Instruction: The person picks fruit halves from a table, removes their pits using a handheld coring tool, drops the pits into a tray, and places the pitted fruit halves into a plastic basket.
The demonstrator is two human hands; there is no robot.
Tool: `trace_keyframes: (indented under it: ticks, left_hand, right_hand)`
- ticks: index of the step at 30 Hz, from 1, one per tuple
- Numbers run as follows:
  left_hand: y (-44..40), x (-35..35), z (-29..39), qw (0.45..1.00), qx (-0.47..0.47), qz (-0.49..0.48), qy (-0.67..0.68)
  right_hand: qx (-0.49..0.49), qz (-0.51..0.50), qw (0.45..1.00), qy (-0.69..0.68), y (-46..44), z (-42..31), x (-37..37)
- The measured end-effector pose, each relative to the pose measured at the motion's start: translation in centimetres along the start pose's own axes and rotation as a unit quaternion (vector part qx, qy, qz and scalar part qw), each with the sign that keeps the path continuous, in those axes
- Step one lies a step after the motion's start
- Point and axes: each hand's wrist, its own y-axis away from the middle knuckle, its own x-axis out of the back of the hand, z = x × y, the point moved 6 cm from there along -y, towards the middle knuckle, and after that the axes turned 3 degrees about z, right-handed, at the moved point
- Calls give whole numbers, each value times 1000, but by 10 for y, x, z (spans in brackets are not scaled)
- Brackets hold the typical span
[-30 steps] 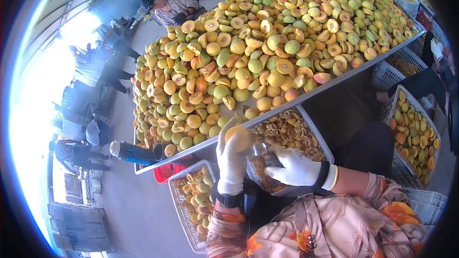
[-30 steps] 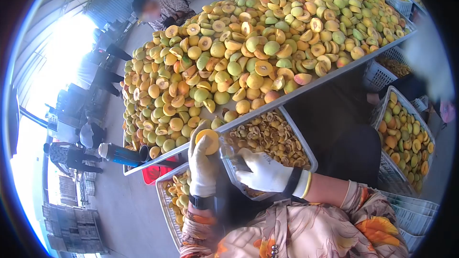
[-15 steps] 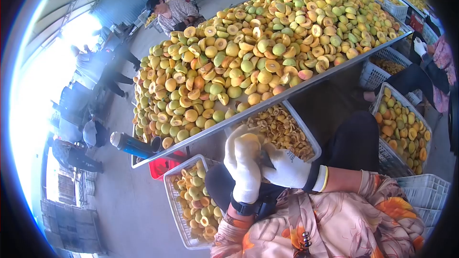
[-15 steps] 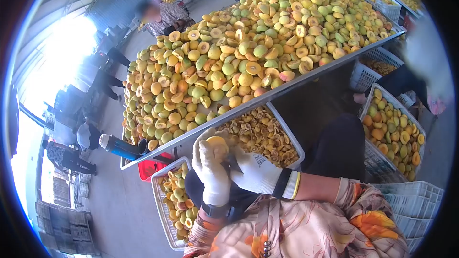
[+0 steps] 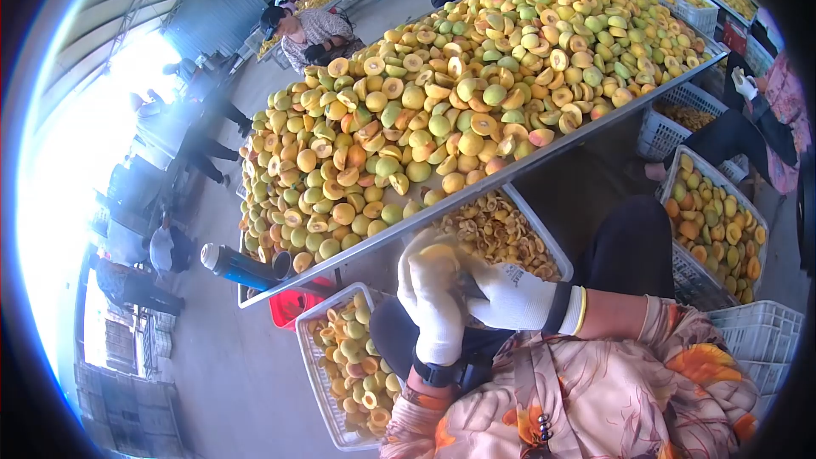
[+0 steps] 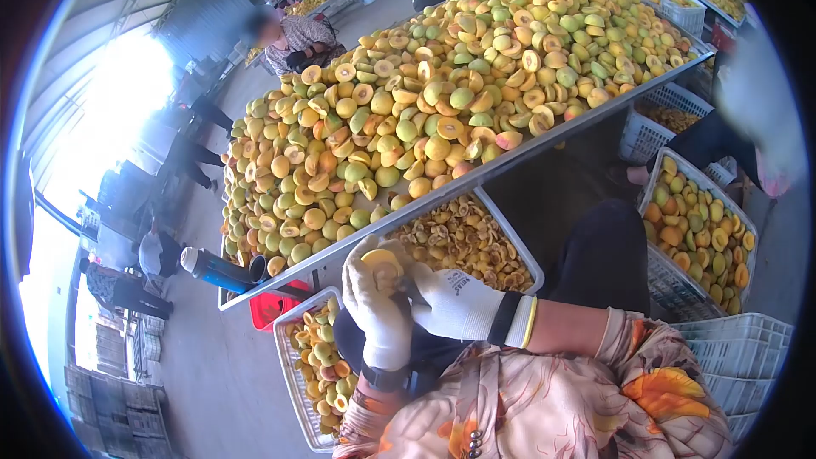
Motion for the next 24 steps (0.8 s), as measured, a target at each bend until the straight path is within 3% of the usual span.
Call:
trace_keyframes:
  ticks: [4,10,13,16,19,24]
  left_hand:
    - [3,-6,5,999,-43,-10,7]
    - [-4,5,8,993,-71,-23,-90]
    - [-11,8,-2,997,-41,-23,-60]
    - [-19,16,-17,999,7,-43,-2]
    - [-17,11,-20,996,42,-52,67]
    - [-15,10,-30,979,107,-79,152]
  right_hand:
    - [-6,40,999,17,-1,-8,1]
    - [71,-18,991,-115,-16,-4,-10]
    - [30,-100,987,-126,-22,-1,-8]
    - [34,-116,992,-23,-26,6,-1]
    - [-22,-78,995,54,-24,0,17]
    - [27,-38,991,127,-17,8,16]
